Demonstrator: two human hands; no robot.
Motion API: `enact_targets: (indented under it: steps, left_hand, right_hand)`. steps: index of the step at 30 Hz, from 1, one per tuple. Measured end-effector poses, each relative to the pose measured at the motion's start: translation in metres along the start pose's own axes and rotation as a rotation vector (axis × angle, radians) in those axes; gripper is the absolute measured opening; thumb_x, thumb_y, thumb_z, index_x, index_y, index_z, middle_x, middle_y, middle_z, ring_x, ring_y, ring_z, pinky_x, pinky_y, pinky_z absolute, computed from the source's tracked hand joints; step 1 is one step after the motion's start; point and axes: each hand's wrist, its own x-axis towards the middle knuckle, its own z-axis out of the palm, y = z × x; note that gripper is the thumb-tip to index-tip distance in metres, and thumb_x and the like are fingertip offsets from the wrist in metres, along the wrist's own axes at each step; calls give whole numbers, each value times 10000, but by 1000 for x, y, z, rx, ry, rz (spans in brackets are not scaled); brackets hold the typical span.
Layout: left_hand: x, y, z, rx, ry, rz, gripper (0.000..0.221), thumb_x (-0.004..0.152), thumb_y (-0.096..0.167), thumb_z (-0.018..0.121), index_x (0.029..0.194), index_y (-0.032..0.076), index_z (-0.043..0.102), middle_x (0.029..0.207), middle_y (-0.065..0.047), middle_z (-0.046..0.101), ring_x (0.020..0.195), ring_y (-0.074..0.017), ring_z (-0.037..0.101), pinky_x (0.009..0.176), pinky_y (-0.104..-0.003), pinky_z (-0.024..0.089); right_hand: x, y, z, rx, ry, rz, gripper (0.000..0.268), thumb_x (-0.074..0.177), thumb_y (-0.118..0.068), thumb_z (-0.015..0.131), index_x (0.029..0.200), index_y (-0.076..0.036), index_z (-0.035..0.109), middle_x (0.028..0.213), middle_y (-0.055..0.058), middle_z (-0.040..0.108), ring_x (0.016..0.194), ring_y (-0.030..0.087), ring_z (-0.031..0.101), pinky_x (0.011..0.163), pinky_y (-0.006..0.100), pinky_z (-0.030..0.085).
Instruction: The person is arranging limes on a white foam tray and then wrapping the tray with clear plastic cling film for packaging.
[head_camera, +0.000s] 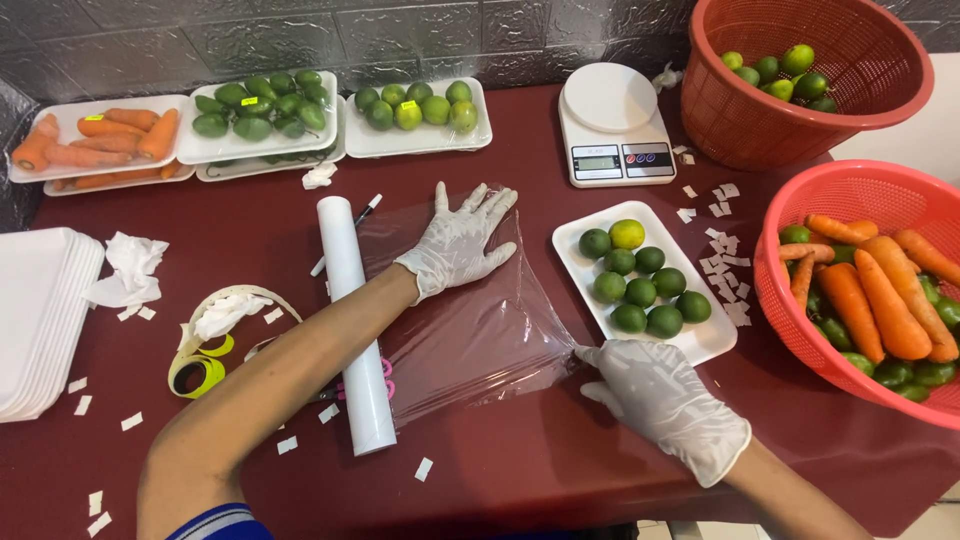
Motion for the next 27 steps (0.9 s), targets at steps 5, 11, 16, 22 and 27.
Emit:
enact_targets:
  steps: [5,11,16,22,27]
  left_hand:
    - [0,-1,11,146,70,17,821,998,665,238,1628,143,157,1658,26,308,1511,-233,307,1054,-760,275]
    - [3,0,8,128,61,17,823,997,653,264,1622,124,185,1666,19,291,1514,-231,300,1063,-725,294]
    - [9,-5,18,101,70,1,782,1024,600,266,1621,101,188,1678,7,268,1518,-225,301,1062,-712,319]
    - [19,-15,-1,-310,-75,-83,727,1043,485,316,1615,97,92,1644,32,354,1537,-268,243,1090,-747,195]
    - [17,-18,-25,-920,-84,-174,745,992,567,264,1597,137,192,1579,24,471,1545,-282,250,1143,-735,-91]
  right_hand:
    - [-6,-13,-27,31,69,85,411,896,-530,675,1188,-241,679,821,34,717,745,300,708,621,462,565]
    - [0,-38,-3,-254,316,-155,677,898,-636,620,1409,-202,530,1125,61,566,902,244,591,695,386,499]
    - [-10,-30,40,-204,256,-288,888,761,-574,791,1477,-141,493,1456,83,572,1300,265,561,1026,422,466]
    - [-18,-25,48,-180,207,-268,828,847,-603,710,1486,-129,482,1499,111,533,1349,263,526,983,439,507]
    - [-22,-24,42,-189,197,-270,807,855,-629,694,1472,-147,505,1492,87,544,1345,253,532,912,443,541]
